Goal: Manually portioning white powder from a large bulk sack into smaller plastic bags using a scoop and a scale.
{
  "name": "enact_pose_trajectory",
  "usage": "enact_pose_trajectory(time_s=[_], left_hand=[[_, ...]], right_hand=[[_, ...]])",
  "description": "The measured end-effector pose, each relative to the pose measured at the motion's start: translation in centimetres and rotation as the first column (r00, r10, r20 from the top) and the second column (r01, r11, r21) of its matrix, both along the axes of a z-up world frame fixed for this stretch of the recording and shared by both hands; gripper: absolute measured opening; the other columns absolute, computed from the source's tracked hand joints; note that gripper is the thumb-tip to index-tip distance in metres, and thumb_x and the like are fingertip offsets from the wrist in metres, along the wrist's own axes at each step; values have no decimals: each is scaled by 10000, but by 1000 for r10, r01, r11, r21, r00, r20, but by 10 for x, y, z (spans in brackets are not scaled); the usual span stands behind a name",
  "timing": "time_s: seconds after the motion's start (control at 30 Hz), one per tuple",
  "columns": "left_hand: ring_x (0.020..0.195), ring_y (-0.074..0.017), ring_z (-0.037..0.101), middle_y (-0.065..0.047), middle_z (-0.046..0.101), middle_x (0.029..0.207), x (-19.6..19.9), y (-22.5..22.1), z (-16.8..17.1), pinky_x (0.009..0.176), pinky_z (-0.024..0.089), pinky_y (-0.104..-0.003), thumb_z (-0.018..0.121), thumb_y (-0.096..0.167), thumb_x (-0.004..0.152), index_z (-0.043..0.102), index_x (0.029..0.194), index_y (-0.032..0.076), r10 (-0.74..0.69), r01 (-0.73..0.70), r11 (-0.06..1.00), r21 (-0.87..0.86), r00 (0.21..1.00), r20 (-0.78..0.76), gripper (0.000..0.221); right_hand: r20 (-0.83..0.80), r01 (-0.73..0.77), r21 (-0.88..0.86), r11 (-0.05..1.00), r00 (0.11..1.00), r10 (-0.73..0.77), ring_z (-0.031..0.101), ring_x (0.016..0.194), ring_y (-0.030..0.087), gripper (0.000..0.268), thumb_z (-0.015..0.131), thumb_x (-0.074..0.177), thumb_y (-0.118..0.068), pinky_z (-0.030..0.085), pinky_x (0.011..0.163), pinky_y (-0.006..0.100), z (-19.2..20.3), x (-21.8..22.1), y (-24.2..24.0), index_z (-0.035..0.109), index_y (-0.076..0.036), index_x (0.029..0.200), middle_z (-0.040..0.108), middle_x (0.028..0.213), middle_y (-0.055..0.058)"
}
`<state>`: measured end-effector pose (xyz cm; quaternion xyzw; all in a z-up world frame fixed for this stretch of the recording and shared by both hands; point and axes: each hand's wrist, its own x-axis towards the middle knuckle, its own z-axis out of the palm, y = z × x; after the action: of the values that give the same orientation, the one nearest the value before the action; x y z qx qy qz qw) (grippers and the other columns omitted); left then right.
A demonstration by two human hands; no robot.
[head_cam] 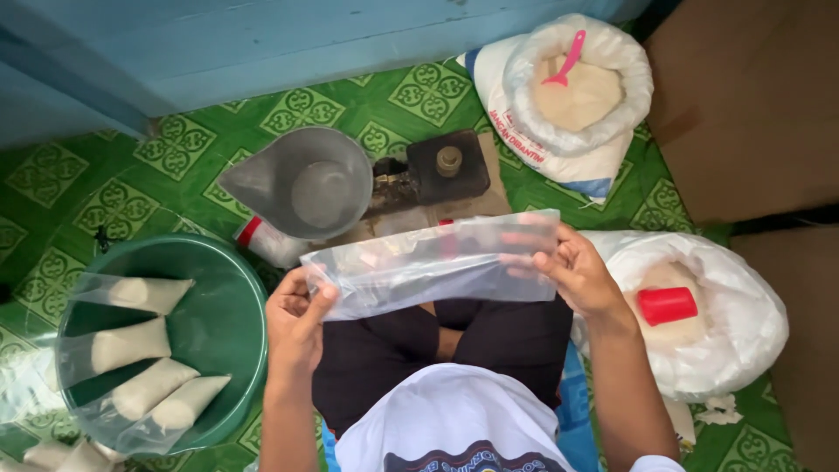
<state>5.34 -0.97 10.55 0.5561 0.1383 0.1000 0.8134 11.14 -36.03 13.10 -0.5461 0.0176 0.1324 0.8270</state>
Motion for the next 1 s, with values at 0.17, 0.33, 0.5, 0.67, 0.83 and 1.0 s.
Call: enact_pose_trajectory(time_s=[0.17, 0.33, 0.5, 0.67, 0.83, 1.0], left_hand=[[681, -40, 605, 14, 601, 795, 0, 5, -7, 601, 510, -166, 765, 36, 802, 635, 1043, 25, 18, -17, 999, 41, 999, -28, 273], [692, -56, 608, -5, 607, 802, -1, 4, -5, 608, 527, -197, 757, 23, 809, 641, 1048, 12, -10, 14, 998, 57, 999, -54, 266], [685, -60, 605, -7, 602, 799, -4, 0, -9, 608, 527, -203, 757, 38, 818, 642, 1034, 21, -19, 23, 998, 50, 998, -64, 246], [619, -95, 609, -45, 616, 743, 3, -34, -23, 539, 534, -232, 809, 28, 730, 657, 942, 17, -80, 89, 989, 122, 994, -76, 261], [711, -141, 654, -83, 670, 810, 30, -100, 7, 642, 585, -296, 883, 107, 703, 690, 957, 31, -218, 240, 959, 149, 965, -148, 328], [671, -115, 668, -37, 657, 767, 54, -142, 0, 621, 583, -252, 899, 181, 707, 703, 948, 79, -218, 237, 953, 191, 969, -115, 326]], right_hand=[[-32, -46, 152, 987, 998, 52, 624, 1040, 472, 489, 479, 934, -50, 538, 813, 606, -8, -4, -15, 391, 42, 1407, 599, 1232, 349], [-6, -59, 199, 978, 998, 61, 630, 1045, 477, 491, 453, 948, -41, 533, 818, 611, 2, -8, -17, 370, 49, 1423, 592, 1238, 359], [20, -39, 198, 979, 999, 36, 635, 1050, 469, 510, 452, 949, -49, 538, 818, 594, 3, -7, -13, 353, 69, 1435, 586, 1237, 359], [600, 518, -680, 519, 800, -12, 599, 1188, 360, 446, 449, 1076, -198, 414, 1044, 471, 2, 5, 2, 570, -29, 681, 635, 1308, 143], [564, 431, -691, 580, 823, 61, 299, 1357, 529, 590, 626, 924, -71, 345, 1078, 581, 26, -15, 44, 315, 18, 1418, 94, 1530, 267], [259, 143, -697, 703, 964, 60, 666, 802, 147, 331, 553, 939, -469, 532, 752, 266, 30, -15, 48, 716, -184, 987, 671, 899, -23]])
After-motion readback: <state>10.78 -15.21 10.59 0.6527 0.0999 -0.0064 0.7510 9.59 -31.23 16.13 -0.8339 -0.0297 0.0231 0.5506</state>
